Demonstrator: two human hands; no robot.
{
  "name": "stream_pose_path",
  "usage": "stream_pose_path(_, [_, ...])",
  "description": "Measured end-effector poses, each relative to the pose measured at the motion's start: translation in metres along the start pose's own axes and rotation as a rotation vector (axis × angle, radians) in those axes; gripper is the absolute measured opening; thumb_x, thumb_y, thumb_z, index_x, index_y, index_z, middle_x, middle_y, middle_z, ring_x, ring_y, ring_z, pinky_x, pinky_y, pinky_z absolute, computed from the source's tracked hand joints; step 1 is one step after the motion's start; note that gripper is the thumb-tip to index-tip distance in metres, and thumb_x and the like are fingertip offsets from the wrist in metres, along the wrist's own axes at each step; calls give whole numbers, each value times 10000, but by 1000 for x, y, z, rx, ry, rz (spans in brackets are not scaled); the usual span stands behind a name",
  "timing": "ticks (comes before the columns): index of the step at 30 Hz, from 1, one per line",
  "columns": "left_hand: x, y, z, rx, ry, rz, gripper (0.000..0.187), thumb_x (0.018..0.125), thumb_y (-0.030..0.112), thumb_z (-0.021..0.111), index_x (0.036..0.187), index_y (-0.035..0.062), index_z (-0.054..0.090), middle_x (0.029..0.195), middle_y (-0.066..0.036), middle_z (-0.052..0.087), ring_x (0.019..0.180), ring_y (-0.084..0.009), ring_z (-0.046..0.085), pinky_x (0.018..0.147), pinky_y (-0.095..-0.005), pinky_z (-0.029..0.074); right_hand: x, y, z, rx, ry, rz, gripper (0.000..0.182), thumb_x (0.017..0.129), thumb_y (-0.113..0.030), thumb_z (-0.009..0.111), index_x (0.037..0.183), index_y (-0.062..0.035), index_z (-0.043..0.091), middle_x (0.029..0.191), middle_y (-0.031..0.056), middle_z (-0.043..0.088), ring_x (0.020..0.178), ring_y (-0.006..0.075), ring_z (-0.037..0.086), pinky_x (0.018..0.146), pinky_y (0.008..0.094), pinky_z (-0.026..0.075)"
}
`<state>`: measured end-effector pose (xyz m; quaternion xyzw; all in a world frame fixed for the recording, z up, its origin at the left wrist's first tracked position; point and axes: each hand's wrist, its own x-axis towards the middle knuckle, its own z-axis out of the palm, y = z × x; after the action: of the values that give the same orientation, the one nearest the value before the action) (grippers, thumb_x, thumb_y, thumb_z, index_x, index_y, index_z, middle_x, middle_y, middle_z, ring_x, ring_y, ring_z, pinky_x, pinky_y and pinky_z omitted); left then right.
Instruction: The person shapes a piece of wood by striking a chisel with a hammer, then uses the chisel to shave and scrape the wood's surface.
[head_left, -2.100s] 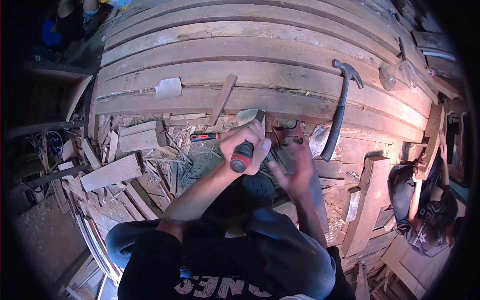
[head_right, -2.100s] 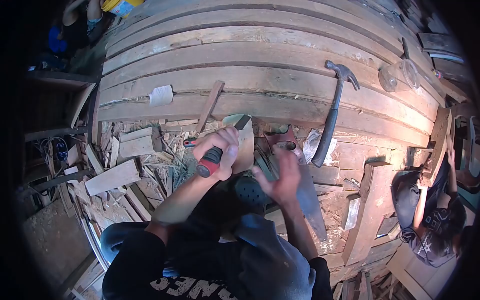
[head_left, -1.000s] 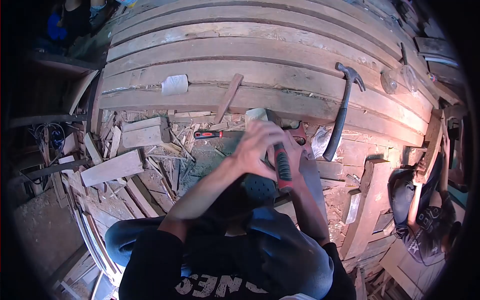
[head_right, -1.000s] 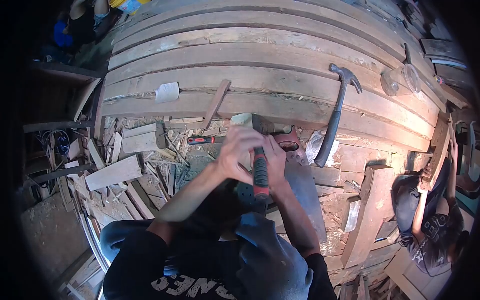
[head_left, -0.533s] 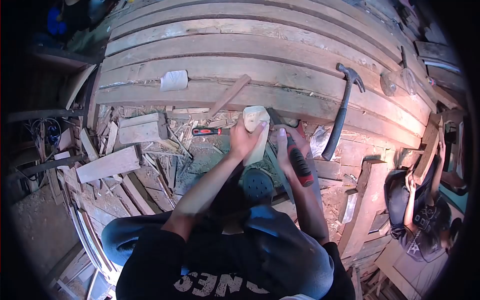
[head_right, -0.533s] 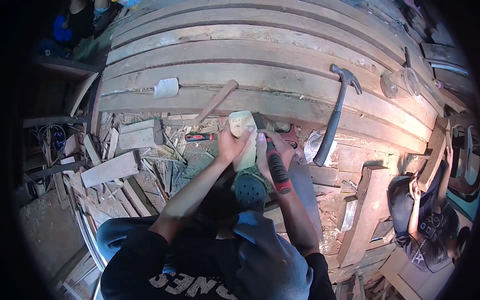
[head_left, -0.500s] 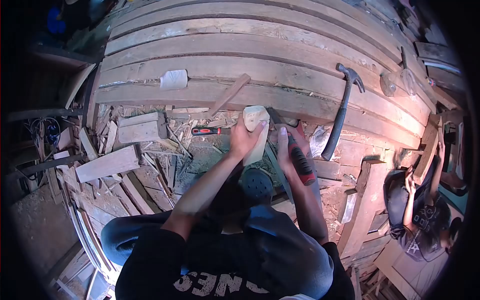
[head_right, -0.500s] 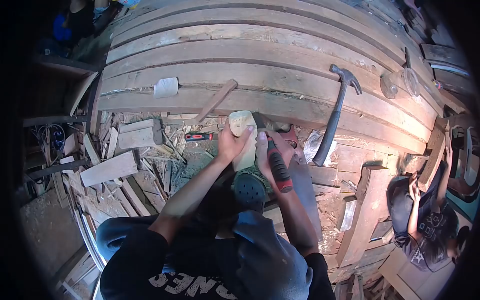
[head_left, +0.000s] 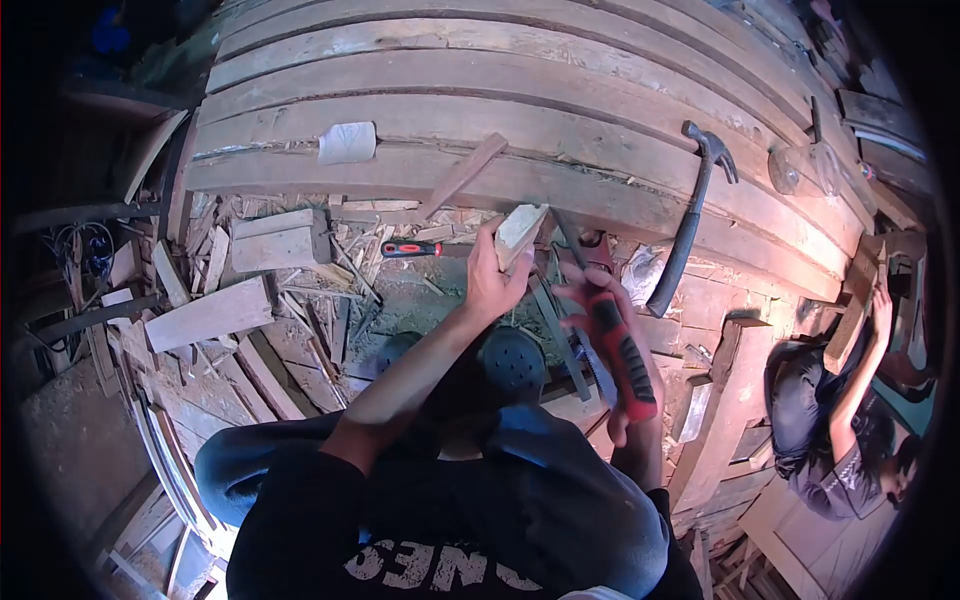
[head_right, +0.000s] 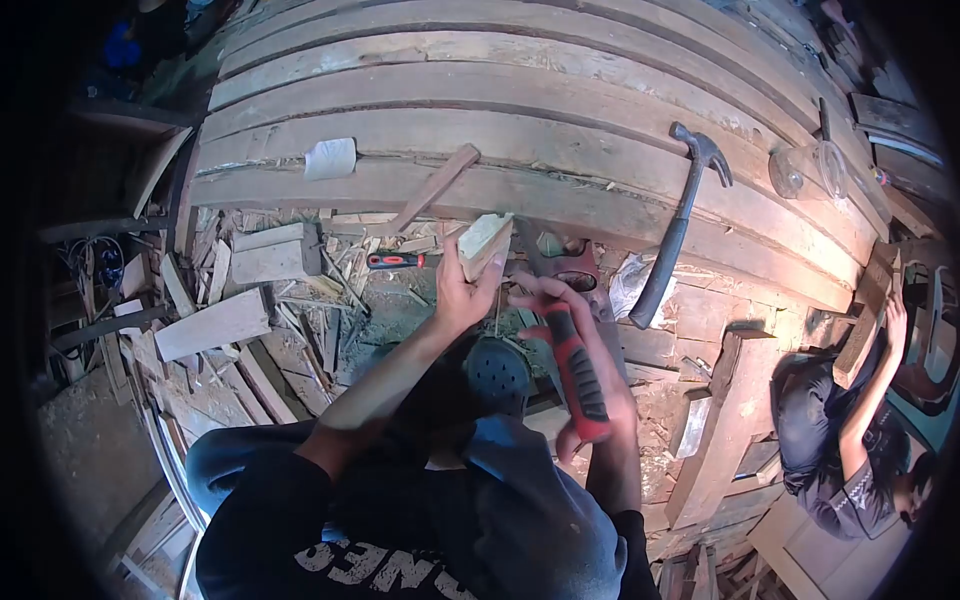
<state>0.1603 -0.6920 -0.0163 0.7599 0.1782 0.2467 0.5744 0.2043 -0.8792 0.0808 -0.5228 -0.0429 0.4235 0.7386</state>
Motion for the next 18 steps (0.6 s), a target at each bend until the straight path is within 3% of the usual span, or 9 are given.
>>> stream_pose_path(2, [-1,2,-1,89,-44,115,487,782,69,660,1223,-21,475,1100,-226,548,999,-376,579,876,-425,471,-4,17,-10,56,-88,-17,516,967,-313,566,1421,-171,367,1506,195,351,1275,320,507,867,382,551])
stream_pose_path(4, [-4,2,-1,45,-72,35,557,725,63,665,1238,-18,464,1143,-220,477,1064,-380,495,940,-445,415,-1,18,-6,131,-200,17,536,963,-316,566,1437,-185,353,1530,169,323,1310,333,473,848,408,575])
stream_pose_path(6, [-4,2,-2,65,-117,20,593,716,101,688,1246,-14,448,1164,-217,459,1092,-386,466,960,-467,396,0,18,-3,434,-64,290,512,963,-328,553,1422,-182,379,1530,155,332,1300,346,483,829,417,589])
stream_pose_path(7, [-4,3,-2,75,-111,18,624,703,122,706,1246,-21,434,1194,-224,443,1128,-395,447,977,-479,384,-3,18,-1,431,-68,294,512,963,-328,553,1422,-182,379,1530,155,332,1300,346,483,829,417,589])
stream_pose_path(10, [-1,-4,0,69,-127,122,614,701,110,719,1214,-25,410,1204,-228,438,1136,-385,458,985,-469,384,-13,10,7,358,-18,226,476,969,-349,535,1382,-140,424,1492,187,386,1274,344,514,843,409,582])
stream_pose_path(12, [-3,-10,5,-49,-95,95,620,702,96,740,1191,-16,375,1233,-232,433,1139,-375,468,995,-466,381,-15,-7,19,277,-192,-73,440,981,-325,521,1354,-108,435,1424,241,458,1193,330,582,776,375,577])
stream_pose_path(13, [-2,-10,4,-147,-128,-30,641,691,106,761,1180,-8,362,1251,-234,426,1134,-368,474,992,-463,383,-15,-12,17,275,-193,-71,440,981,-325,521,1354,-108,435,1424,241,458,1193,330,582,776,375,577])
stream_pose_path(16, [-4,-5,1,-169,-177,-216,742,657,142,804,1211,-10,334,1270,-234,424,1134,-359,478,988,-467,383,-15,-16,8,236,-187,80,473,969,-167,571,1374,-45,361,1289,205,564,1077,274,633,841,332,506])
stream_pose_path(18, [-5,0,0,-94,-193,-275,822,634,167,825,1253,-21,319,1270,-232,430,1140,-357,477,987,-473,381,-12,-11,15,-210,-89,62,383,977,-117,563,1315,-42,401,976,100,639,754,156,631,667,264,496])
